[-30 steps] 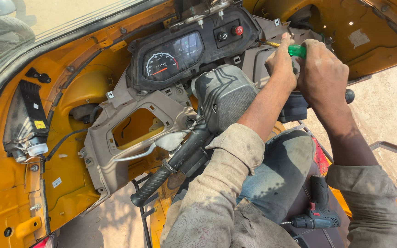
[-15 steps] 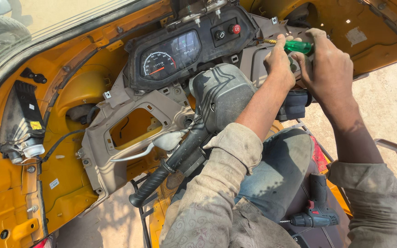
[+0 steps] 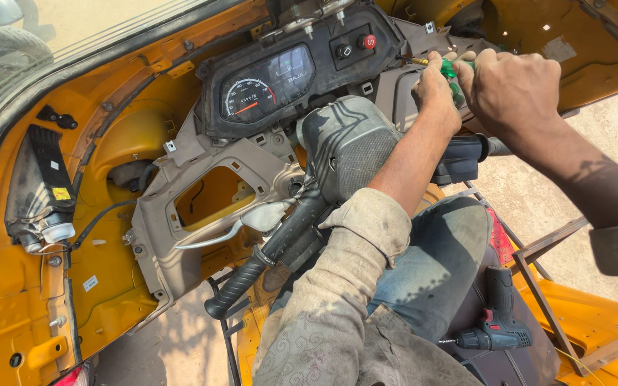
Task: The person uses a screwdriver to tighten multiple screws around the motorcycle dashboard and instrument cluster. They switch between different screwdriver bits and occasionally reach for tools on the seat. The work focuses on securing the dashboard panel and surrounding components.
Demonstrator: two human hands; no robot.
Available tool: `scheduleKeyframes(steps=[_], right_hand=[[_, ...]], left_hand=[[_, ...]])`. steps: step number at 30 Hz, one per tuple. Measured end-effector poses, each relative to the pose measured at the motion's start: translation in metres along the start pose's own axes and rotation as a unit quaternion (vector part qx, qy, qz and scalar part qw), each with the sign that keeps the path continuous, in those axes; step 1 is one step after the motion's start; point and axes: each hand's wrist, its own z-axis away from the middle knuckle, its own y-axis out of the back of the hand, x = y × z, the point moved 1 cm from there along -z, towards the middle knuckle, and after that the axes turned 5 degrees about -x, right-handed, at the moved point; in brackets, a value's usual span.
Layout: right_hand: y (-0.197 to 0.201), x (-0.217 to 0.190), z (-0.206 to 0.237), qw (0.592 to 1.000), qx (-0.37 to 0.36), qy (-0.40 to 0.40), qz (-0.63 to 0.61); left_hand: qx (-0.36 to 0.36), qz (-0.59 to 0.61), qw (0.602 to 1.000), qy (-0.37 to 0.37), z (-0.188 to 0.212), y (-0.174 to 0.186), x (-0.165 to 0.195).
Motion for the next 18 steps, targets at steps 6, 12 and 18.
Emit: scheduleKeyframes(steps=[6, 12, 18], right_hand=[[0.017, 0.007, -0.006, 0.954, 0.133, 0.224, 0.149], [-0.003, 0.01, -0.033, 0.983, -0.104, 0.061, -0.135], [0.021, 0.002, -0.031, 0.963, 0.047, 0.213, 0.16]], left_hand=[[0.035, 0.0, 0.999, 0.022, 0.01, -0.001, 0.007], [0.084, 0.005, 0.995, 0.047, 0.01, 0.003, 0.004], [0.081, 0.015, 0.996, -0.042, 0.0, 0.008, -0.005]])
